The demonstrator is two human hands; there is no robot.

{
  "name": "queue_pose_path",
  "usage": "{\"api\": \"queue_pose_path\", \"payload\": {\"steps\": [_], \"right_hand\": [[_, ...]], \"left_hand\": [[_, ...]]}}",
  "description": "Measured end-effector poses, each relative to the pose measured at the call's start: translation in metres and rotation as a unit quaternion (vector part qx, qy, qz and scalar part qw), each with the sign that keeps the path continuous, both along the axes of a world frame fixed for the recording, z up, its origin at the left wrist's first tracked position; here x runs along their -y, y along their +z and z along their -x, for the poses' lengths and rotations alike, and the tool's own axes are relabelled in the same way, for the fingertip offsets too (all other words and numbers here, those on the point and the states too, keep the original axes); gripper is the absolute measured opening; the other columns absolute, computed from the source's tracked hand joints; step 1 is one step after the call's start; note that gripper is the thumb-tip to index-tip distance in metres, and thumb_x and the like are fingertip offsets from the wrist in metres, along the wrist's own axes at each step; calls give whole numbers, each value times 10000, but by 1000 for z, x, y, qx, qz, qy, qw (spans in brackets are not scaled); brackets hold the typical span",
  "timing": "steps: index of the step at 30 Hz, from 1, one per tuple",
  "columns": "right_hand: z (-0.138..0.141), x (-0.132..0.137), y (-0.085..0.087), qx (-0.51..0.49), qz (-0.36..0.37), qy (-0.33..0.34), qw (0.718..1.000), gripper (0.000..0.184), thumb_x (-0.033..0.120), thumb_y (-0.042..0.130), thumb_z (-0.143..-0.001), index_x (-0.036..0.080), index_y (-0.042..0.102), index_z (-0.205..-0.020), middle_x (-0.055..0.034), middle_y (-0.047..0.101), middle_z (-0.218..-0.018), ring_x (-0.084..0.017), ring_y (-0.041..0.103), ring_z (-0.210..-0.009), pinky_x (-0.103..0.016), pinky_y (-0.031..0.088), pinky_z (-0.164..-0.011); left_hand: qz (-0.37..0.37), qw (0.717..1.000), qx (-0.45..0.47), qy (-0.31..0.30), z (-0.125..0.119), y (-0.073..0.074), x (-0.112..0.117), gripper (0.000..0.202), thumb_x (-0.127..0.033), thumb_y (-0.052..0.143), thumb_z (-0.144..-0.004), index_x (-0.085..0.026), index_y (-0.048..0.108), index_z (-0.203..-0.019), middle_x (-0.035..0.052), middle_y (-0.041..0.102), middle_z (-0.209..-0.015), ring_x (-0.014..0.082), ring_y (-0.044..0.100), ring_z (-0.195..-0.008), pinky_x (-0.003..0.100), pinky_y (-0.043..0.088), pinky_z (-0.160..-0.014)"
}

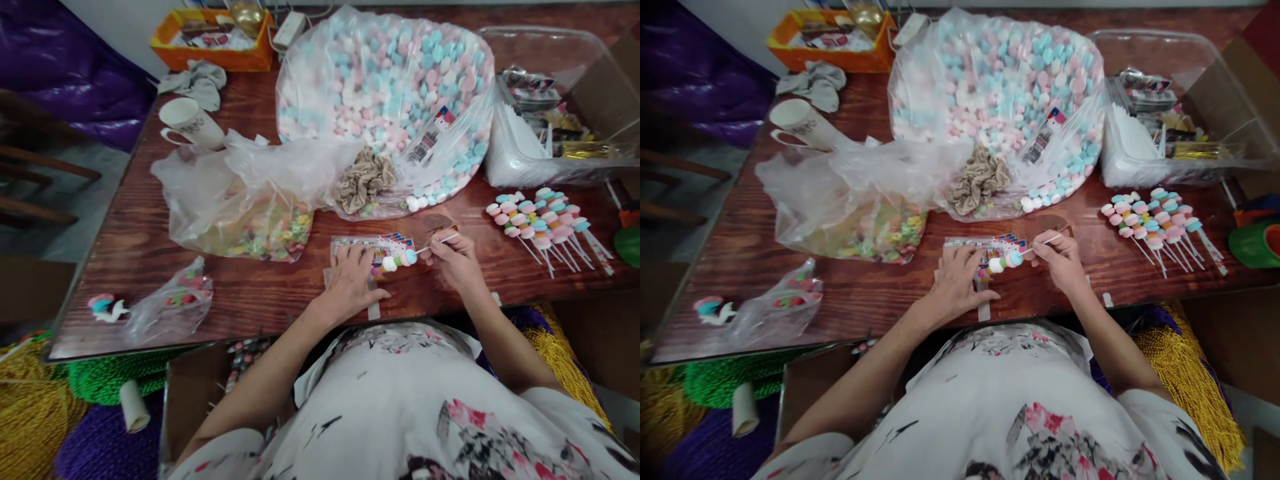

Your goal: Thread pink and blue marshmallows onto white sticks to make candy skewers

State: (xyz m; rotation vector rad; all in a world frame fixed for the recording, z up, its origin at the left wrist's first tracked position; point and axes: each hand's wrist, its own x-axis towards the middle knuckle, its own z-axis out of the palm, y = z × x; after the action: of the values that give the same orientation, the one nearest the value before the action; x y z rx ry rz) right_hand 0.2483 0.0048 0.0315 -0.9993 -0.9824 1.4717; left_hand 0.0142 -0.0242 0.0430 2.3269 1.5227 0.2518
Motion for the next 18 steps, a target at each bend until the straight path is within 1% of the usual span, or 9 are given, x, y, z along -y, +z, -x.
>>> {"api": "queue_pose_path", "payload": {"steps": [3,5,7,9,10,13,14,16,18], "right_hand": [[5,3,-1,-26,1,-2,1000,190,333,779,-709,200,650,-749,25,684,-626,-110,646,-558,-188,498,-485],[10,5,-1,-37,-1,-3,999,179,327,777,-712,200,654,-739,26,676,-616,-106,638,-543,-185,493,-474],[15,9,0,-44,-9,-13,999,159,322,768,-722,203,662,-732,27,674,-610,-100,623,-524,-189,493,-475],[17,14,1,-46,-31,-28,998,129,314,757,-733,215,675,-743,29,671,-611,-105,616,-521,-204,499,-481],[17,16,2,-43,-47,-36,997,116,311,754,-736,223,682,-754,28,675,-626,-110,618,-530,-216,504,-487],[13,22,6,-12,-106,-37,994,90,316,738,-753,243,702,-791,9,697,-699,-135,630,-578,-266,524,-524],[11,23,8,0,-128,-29,991,81,316,730,-764,250,709,-806,3,702,-714,-143,633,-595,-285,531,-547],[4,24,12,15,-170,8,985,65,306,706,-792,257,723,-831,-5,703,-703,-157,634,-611,-325,538,-598],[-3,22,19,20,-202,61,977,57,274,681,-818,248,731,-831,-12,698,-679,-163,630,-611,-351,533,-633]], "left_hand": [[-21,999,-36,24,5,-4,3,509,-509,745,-692,-166,634,-1052,156,492,-1235,358,378,-1125,487,376,-886],[-49,998,-35,30,8,-9,4,314,-436,703,-752,-172,647,-911,142,510,-1204,337,382,-1110,454,370,-857],[-73,997,-26,24,11,-13,3,213,-370,665,-788,-172,628,-859,131,550,-1131,311,413,-1075,427,364,-837],[-75,997,-8,3,13,-15,1,156,-318,629,-809,-166,601,-832,112,590,-997,269,474,-979,387,370,-799],[-64,998,7,-5,13,-15,0,136,-298,614,-814,-164,587,-819,94,596,-918,241,499,-905,358,375,-764],[1,997,83,2,11,-10,-3,135,-283,619,-802,-167,556,-771,15,562,-727,155,491,-681,271,349,-630],[27,993,115,9,9,-8,-4,154,-292,633,-792,-168,552,-754,-7,546,-689,134,473,-636,252,333,-598],[81,980,182,16,5,-4,-6,200,-316,671,-761,-163,549,-719,-39,519,-639,103,443,-588,223,315,-566],[140,958,250,30,0,0,-7,241,-339,705,-723,-155,552,-704,-57,500,-620,85,424,-574,203,320,-558]]}}
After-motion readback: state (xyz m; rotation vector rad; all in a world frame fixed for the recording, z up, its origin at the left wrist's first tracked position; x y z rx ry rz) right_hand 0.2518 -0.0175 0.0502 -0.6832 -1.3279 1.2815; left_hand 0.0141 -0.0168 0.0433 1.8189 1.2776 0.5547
